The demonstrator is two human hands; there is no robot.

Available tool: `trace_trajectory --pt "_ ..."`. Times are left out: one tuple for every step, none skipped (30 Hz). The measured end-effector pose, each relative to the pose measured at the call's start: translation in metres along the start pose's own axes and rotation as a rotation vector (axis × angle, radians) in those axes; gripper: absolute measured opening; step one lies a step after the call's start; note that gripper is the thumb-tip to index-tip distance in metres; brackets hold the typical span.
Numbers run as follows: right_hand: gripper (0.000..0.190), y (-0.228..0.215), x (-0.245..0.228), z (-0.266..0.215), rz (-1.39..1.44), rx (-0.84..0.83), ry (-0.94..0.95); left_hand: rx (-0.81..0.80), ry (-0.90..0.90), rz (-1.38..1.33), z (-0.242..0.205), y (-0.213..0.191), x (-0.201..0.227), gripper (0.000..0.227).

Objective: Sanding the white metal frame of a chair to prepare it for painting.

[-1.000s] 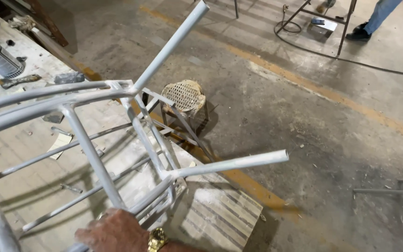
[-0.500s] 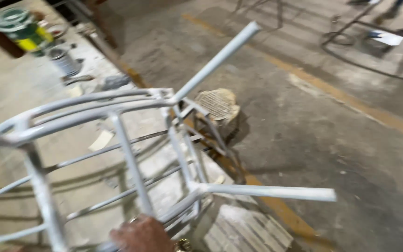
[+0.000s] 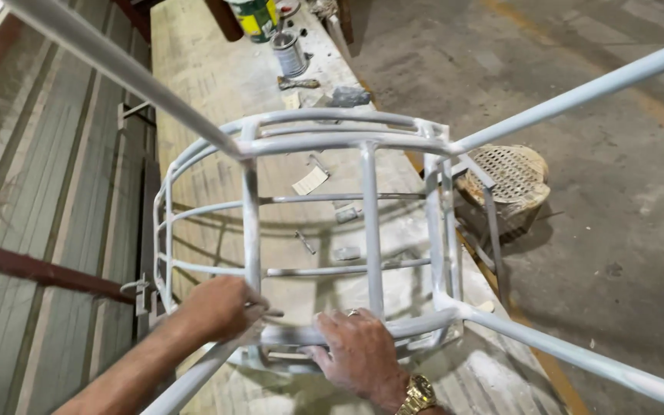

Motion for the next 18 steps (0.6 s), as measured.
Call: trace_trajectory --pt "0.051 0.002 0.002 0.002 -0.017 0.059 -0.029 0.088 0.081 0.004 0.010 0.004 -0.001 0.022" --pt "0.051 0.004 0.003 0.003 -0.033 0.119 -0.059 0.176 0.161 0.009 0.020 0.009 -0.003 0.022" --pt "0.051 0.004 0.006 0.002 -0.026 0.095 -0.069 0.163 0.147 -0.009 0.016 0.006 -0.003 0.022" --pt "0.048 0.005 0.009 0.002 -0.061 0.112 -0.053 0.189 0.184 0.084 0.013 0.003 -0.004 0.018" --pt "0.045 0.011 0.006 -0.001 -0.082 0.118 -0.040 0.198 0.211 0.175 0.005 0.006 -0.010 0.018" --pt "0.045 0.006 0.005 0.002 -0.060 0.084 -0.054 0.170 0.186 0.155 0.000 -0.001 -0.006 0.018" --pt "0.043 0.005 0.004 0.001 -0.098 -0.002 0.027 0.145 0.188 0.230 -0.005 -0.002 -0.002 0.022" --pt "0.042 0.004 0.004 0.001 -0.142 -0.089 0.103 0.118 0.194 0.304 -0.010 -0.004 0.001 0.029" --pt "0.042 0.010 0.008 0.002 -0.135 -0.102 0.082 0.112 0.173 0.291 0.000 -0.001 0.002 0.029" --pt "0.046 0.013 0.010 0.002 -0.183 0.018 0.018 0.131 0.157 0.245 0.009 0.001 0.004 0.029" --pt "0.049 0.015 0.012 0.001 -0.226 0.144 -0.043 0.150 0.143 0.205 0.018 0.001 0.007 0.030" --pt "0.049 0.015 0.008 0.002 -0.215 0.137 -0.059 0.146 0.124 0.199 0.014 0.001 0.004 0.030" --pt "0.050 0.014 0.008 0.001 -0.230 0.131 -0.049 0.164 0.128 0.238 0.014 -0.001 0.008 0.030" --pt "0.051 0.011 0.009 0.000 -0.246 0.125 -0.040 0.182 0.134 0.276 0.014 -0.004 0.012 0.033" --pt "0.051 0.012 0.009 0.000 -0.243 0.123 -0.036 0.177 0.136 0.278 0.003 -0.009 0.006 0.033" --pt "0.052 0.014 0.009 -0.001 -0.250 0.106 -0.042 0.111 0.193 0.190 -0.007 -0.012 0.002 0.024" --pt "0.052 0.014 0.010 0.001 -0.258 0.094 -0.047 0.050 0.252 0.104 -0.016 -0.019 -0.003 0.023" --pt "0.052 0.014 0.013 0.001 -0.256 0.097 -0.042 0.048 0.255 0.109 -0.010 -0.017 -0.002 0.023"
Point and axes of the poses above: each hand's wrist, its own z-axis towards the middle knuckle, its own y-axis out of the palm, x = y × z, the point moved 2 cm from there along z, towards the middle knuckle, and after that the axes turned 2 degrees about y, right-handed, at the moved point
